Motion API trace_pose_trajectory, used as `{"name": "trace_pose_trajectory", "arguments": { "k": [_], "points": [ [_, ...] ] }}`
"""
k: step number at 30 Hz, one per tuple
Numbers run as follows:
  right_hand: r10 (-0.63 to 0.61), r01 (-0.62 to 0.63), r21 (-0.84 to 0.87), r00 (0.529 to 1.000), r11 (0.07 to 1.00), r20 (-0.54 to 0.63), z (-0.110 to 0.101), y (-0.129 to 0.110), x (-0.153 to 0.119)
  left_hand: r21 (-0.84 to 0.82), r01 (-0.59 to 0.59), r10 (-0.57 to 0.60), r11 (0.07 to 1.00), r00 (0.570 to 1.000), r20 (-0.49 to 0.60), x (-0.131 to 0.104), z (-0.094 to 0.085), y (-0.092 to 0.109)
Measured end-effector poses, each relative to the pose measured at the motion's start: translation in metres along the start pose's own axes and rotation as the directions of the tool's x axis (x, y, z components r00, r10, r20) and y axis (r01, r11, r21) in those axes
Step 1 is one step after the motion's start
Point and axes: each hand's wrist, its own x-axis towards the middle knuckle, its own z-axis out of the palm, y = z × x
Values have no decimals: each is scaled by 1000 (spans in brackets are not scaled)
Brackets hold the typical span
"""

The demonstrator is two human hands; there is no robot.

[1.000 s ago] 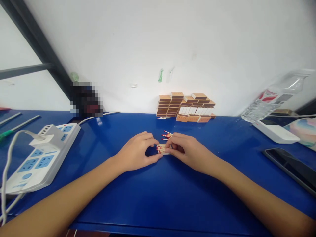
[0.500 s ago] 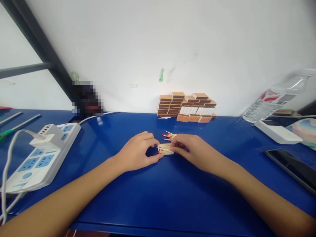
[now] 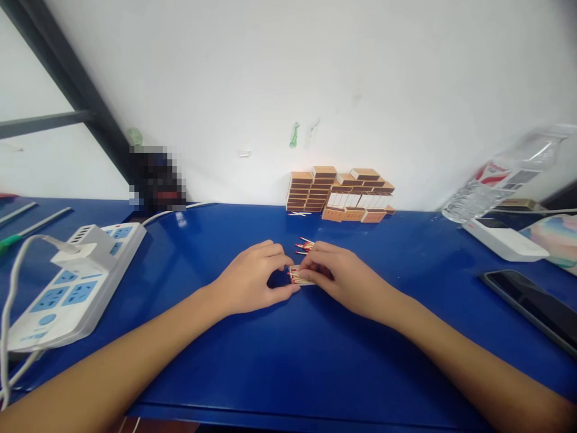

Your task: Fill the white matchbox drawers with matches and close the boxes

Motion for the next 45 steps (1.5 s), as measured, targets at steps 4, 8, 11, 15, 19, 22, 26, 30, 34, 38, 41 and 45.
{"name": "trace_pose_trajectory", "arguments": {
  "k": [4,8,11,15,19,22,26,30,34,38,41,45],
  "points": [
    [-20,23,-36,997,999,77,-5,0,-3,-1,7,-7,1000,1000,13,1,-1,1],
    [9,5,-127,994,992,108,-12,-2,-6,5,18,-18,1000,999,33,1,-1,0],
    [13,7,-164,993,986,116,-15,-3,-6,1,27,-27,1000,999,39,0,-1,0],
    [11,9,-168,993,986,116,-15,-2,-5,-4,27,-27,1000,999,39,0,0,1],
    [29,-16,-189,997,982,66,-13,-1,-4,-4,24,-23,1000,999,37,1,-1,2],
    [38,-27,-177,998,984,59,-13,-2,-4,0,25,-25,1000,999,36,1,-1,3],
    [29,-17,-154,997,988,70,-11,-2,-3,6,24,-24,1000,999,36,1,-2,3],
    [9,-7,-149,1000,989,15,-9,-1,-3,5,15,-15,1000,999,36,1,-1,3],
    [-30,32,-86,999,996,27,-8,-1,-4,4,13,-14,1000,999,35,0,0,2],
    [-70,70,2,996,998,55,-7,-3,-4,2,5,-5,1000,1000,26,0,0,3],
    [-83,81,32,993,996,82,-5,-4,-3,8,-7,7,1000,1000,24,0,-1,3],
    [-75,74,15,994,997,77,-5,-5,-2,8,-3,3,1000,1000,22,0,-1,3]
  ]
}}
